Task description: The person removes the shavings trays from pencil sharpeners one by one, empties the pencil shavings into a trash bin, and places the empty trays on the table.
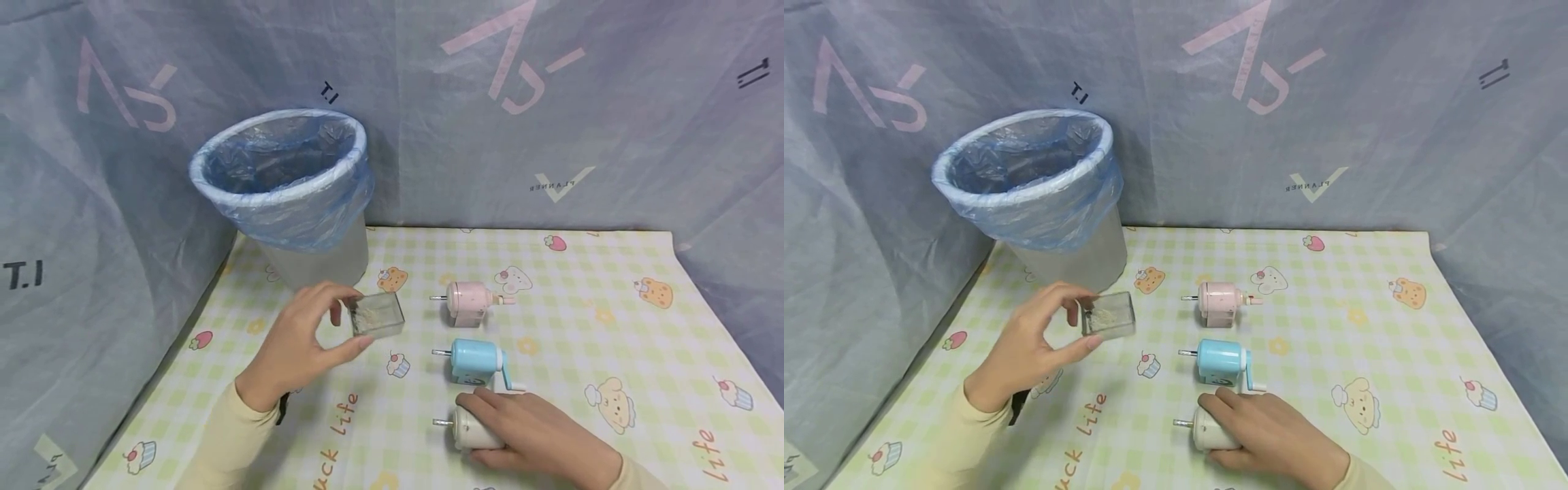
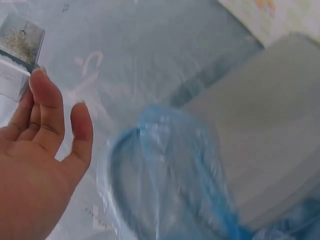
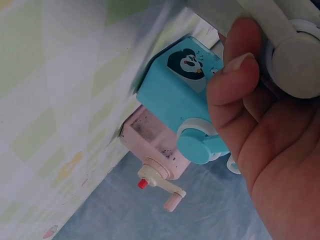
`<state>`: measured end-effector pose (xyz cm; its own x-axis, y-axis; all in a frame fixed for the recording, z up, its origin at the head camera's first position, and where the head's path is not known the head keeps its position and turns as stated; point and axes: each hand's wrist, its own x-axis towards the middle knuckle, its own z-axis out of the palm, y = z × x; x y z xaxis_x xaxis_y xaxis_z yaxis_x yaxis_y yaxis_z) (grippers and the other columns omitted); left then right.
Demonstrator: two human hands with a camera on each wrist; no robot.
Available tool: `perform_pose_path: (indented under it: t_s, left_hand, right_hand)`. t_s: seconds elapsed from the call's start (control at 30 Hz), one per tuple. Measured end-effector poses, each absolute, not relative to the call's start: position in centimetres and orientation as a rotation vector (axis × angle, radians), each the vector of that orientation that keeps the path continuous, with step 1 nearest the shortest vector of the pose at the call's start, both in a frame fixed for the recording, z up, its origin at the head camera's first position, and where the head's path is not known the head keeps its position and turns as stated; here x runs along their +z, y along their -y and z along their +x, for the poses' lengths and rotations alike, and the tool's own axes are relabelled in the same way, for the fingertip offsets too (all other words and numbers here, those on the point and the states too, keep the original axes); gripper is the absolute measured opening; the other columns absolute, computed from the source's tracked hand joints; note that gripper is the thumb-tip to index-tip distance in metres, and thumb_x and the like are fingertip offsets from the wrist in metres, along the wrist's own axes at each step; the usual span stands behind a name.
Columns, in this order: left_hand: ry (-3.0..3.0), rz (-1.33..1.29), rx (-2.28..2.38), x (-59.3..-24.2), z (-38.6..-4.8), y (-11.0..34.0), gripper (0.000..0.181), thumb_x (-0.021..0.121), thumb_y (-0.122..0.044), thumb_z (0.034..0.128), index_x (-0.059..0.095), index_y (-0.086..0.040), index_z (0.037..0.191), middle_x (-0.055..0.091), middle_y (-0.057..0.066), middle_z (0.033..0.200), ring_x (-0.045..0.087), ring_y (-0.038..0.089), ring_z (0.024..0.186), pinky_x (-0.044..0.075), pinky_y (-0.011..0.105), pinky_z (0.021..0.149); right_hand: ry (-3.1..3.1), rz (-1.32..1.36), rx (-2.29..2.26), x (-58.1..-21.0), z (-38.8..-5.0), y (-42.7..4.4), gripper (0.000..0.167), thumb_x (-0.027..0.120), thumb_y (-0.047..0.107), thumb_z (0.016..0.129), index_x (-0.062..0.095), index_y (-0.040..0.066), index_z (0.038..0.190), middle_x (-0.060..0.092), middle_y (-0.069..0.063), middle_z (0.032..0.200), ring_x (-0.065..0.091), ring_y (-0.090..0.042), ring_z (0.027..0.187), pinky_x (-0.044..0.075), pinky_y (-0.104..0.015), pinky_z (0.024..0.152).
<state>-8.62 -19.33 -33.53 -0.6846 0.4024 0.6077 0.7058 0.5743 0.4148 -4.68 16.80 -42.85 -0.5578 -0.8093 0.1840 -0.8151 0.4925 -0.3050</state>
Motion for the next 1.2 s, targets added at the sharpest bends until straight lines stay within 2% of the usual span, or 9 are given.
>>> perform_pose_path:
  t_s: [0.1, 0.2, 0.4, 0.67, 0.77, 0.87, 1.0, 1.07, 1.2]
  left_hand:
    - [2.290, -0.845, -0.903, -32.6, -9.0, 20.2, 0.061, 0.061, -0.062, 0.1032, 0.070, -0.005, 0.125, 0.068, 0.000, 0.103, 0.054, 0.014, 0.085, 0.042, 0.037, 0.083]
    - [2.239, -0.800, -0.920, -31.4, -9.5, 21.3, 0.064, 0.063, -0.062, 0.1022, 0.070, -0.002, 0.124, 0.067, 0.004, 0.099, 0.055, 0.016, 0.083, 0.042, 0.034, 0.086]
    - [2.151, -0.751, -0.929, -28.8, -10.5, 23.1, 0.069, 0.067, -0.063, 0.0999, 0.070, 0.002, 0.124, 0.071, 0.012, 0.104, 0.056, 0.015, 0.080, 0.042, 0.025, 0.082]
    - [2.043, -0.663, -0.927, -25.6, -12.4, 24.7, 0.073, 0.073, -0.063, 0.0954, 0.072, 0.005, 0.122, 0.072, 0.017, 0.102, 0.058, 0.004, 0.084, 0.043, 0.021, 0.087]
    - [2.027, -0.657, -0.919, -24.2, -13.3, 25.1, 0.071, 0.075, -0.061, 0.0946, 0.073, 0.005, 0.122, 0.073, 0.013, 0.103, 0.058, -0.001, 0.083, 0.044, 0.021, 0.090]
    - [2.013, -0.649, -0.889, -22.6, -14.0, 25.6, 0.070, 0.077, -0.059, 0.0935, 0.073, 0.006, 0.120, 0.072, 0.001, 0.104, 0.058, -0.003, 0.082, 0.045, 0.020, 0.091]
    - [2.007, -0.620, -0.846, -20.6, -14.7, 26.0, 0.062, 0.080, -0.050, 0.0924, 0.074, 0.006, 0.118, 0.067, -0.015, 0.104, 0.058, -0.006, 0.080, 0.043, 0.018, 0.085]
    - [2.005, -0.611, -0.818, -19.8, -15.1, 26.2, 0.060, 0.081, -0.048, 0.0917, 0.074, 0.006, 0.118, 0.066, -0.018, 0.103, 0.057, -0.007, 0.080, 0.042, 0.017, 0.084]
    - [2.001, -0.604, -0.751, -18.6, -16.0, 26.4, 0.070, 0.077, -0.058, 0.0906, 0.074, 0.005, 0.119, 0.064, -0.016, 0.103, 0.055, -0.013, 0.081, 0.040, 0.016, 0.083]
  right_hand:
    - [2.702, 1.474, 0.570, -42.9, -4.7, -16.9, 0.055, 0.078, 0.050, 0.097, 0.060, 0.016, 0.137, 0.059, 0.014, 0.105, 0.044, 0.007, 0.075, 0.043, -0.019, 0.061]
    - [2.710, 1.472, 0.566, -42.9, -4.7, -16.9, 0.056, 0.077, 0.050, 0.097, 0.060, 0.015, 0.137, 0.060, 0.013, 0.107, 0.045, 0.007, 0.076, 0.045, -0.020, 0.062]
    - [2.708, 1.465, 0.577, -43.0, -4.7, -16.9, 0.055, 0.078, 0.050, 0.097, 0.060, 0.017, 0.137, 0.059, 0.014, 0.106, 0.045, 0.007, 0.076, 0.045, -0.021, 0.063]
    - [2.693, 1.476, 0.605, -43.2, -4.6, -16.8, 0.051, 0.077, 0.049, 0.099, 0.059, 0.020, 0.136, 0.058, 0.016, 0.107, 0.045, 0.007, 0.077, 0.043, -0.017, 0.064]
    - [2.688, 1.458, 0.597, -43.1, -4.5, -16.8, 0.050, 0.077, 0.049, 0.098, 0.060, 0.020, 0.135, 0.057, 0.018, 0.107, 0.045, 0.007, 0.076, 0.043, -0.017, 0.065]
    - [2.683, 1.443, 0.586, -43.1, -4.5, -16.7, 0.051, 0.077, 0.049, 0.098, 0.061, 0.019, 0.135, 0.057, 0.018, 0.107, 0.045, 0.006, 0.076, 0.043, -0.017, 0.065]
    - [2.678, 1.441, 0.577, -43.1, -4.6, -16.7, 0.051, 0.078, 0.049, 0.097, 0.061, 0.019, 0.135, 0.057, 0.018, 0.108, 0.045, 0.006, 0.076, 0.042, -0.016, 0.065]
    - [2.679, 1.446, 0.579, -43.2, -4.6, -16.8, 0.051, 0.077, 0.049, 0.098, 0.061, 0.019, 0.135, 0.057, 0.018, 0.108, 0.044, 0.007, 0.076, 0.042, -0.016, 0.064]
    - [2.684, 1.454, 0.590, -43.2, -4.6, -16.8, 0.050, 0.077, 0.048, 0.098, 0.060, 0.019, 0.136, 0.057, 0.017, 0.107, 0.044, 0.007, 0.076, 0.041, -0.016, 0.064]
